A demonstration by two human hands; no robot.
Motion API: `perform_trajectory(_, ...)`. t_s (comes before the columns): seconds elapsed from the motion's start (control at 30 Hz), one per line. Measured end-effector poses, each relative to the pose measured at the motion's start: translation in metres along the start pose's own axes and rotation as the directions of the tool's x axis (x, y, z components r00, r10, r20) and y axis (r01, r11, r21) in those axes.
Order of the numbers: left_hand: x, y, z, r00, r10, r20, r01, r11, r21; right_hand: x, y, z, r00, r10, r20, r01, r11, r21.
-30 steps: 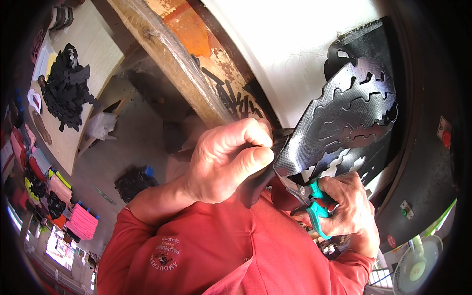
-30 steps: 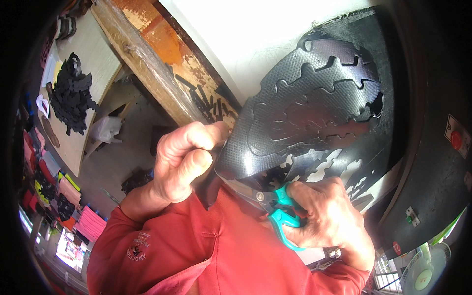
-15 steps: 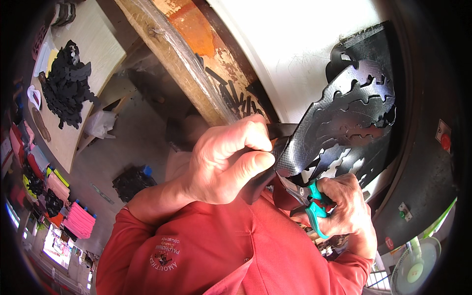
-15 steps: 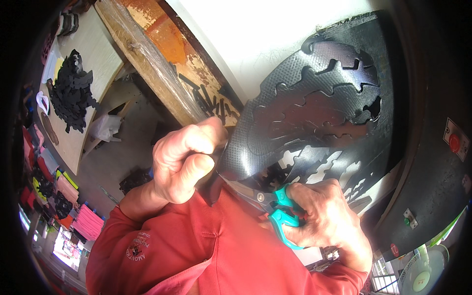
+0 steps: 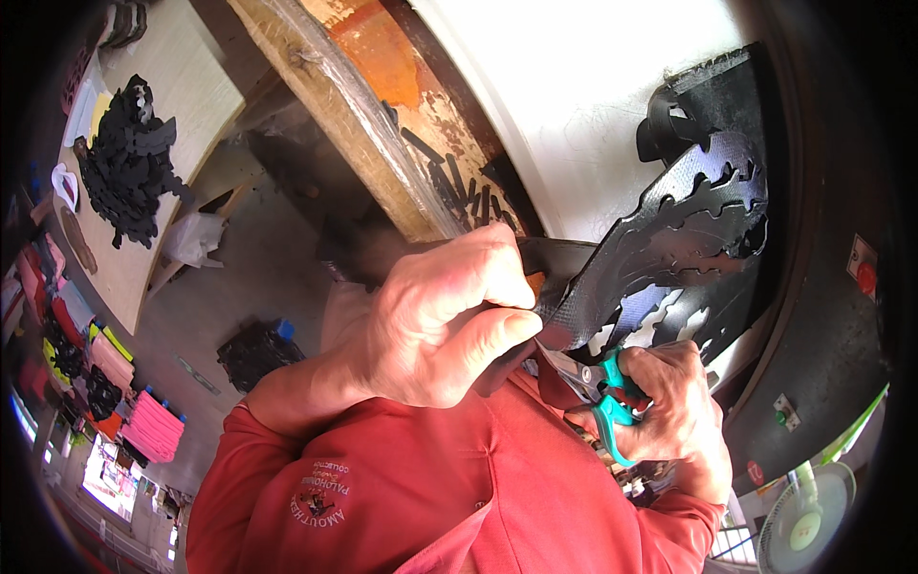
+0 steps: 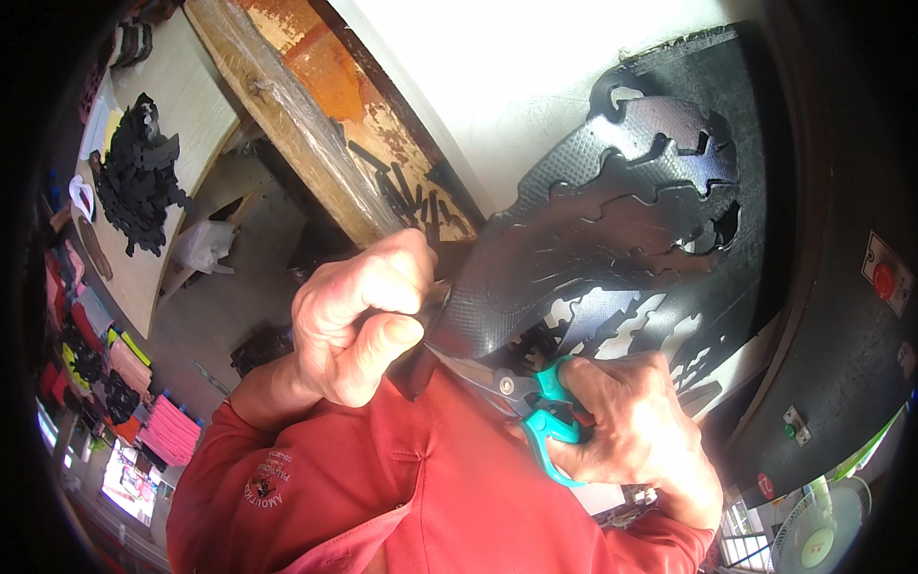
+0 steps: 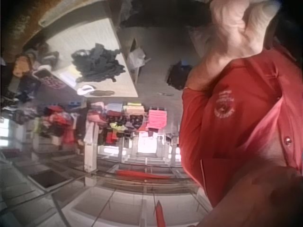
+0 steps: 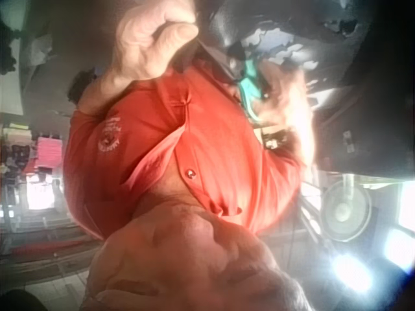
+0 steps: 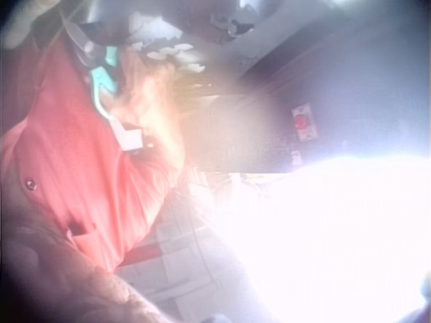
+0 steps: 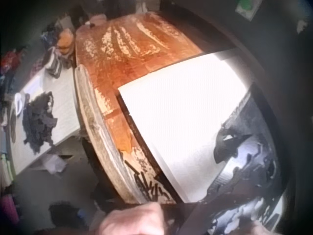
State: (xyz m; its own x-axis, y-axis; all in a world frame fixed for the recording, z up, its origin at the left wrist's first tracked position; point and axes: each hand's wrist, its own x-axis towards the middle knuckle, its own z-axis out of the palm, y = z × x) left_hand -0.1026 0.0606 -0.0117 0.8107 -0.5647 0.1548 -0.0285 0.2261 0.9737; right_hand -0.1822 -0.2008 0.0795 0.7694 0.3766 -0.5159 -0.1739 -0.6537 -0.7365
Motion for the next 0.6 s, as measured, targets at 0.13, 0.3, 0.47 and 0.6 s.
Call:
perform_trajectory(0.13, -0.0021, 0.0016, -0.0002, 0.999, -0.032, -0.015, 0.032, 0.999, 0.002, 0.0003, 0.0018, 0.0028, 1.0, -0.013, -0.003, 0.013, 1.0, 0.005)
perform_trajectory(0.3, -0.003, 0.0012, -0.0003, 1.0, -0.023, -0.009, 0.023, 1.0, -0.001, -0.0014, 0.0026, 0.004, 0.999, -0.041, -0.022, 0.042, 0.999, 0.003)
perform_trajectory(0.47, -0.0038, 0.0007, 0.0041, 0.999, -0.021, -0.046, 0.019, 1.0, -0.024, -0.0025, 0.0048, 0.0078, 0.998, -0.058, -0.031, 0.059, 0.997, 0.047)
perform_trajectory(0.6, -0.0043, 0.0002, 0.0059, 0.998, -0.028, -0.049, 0.026, 0.999, -0.039, -0.0036, 0.0074, 0.0106, 0.996, -0.077, -0.049, 0.079, 0.996, 0.044)
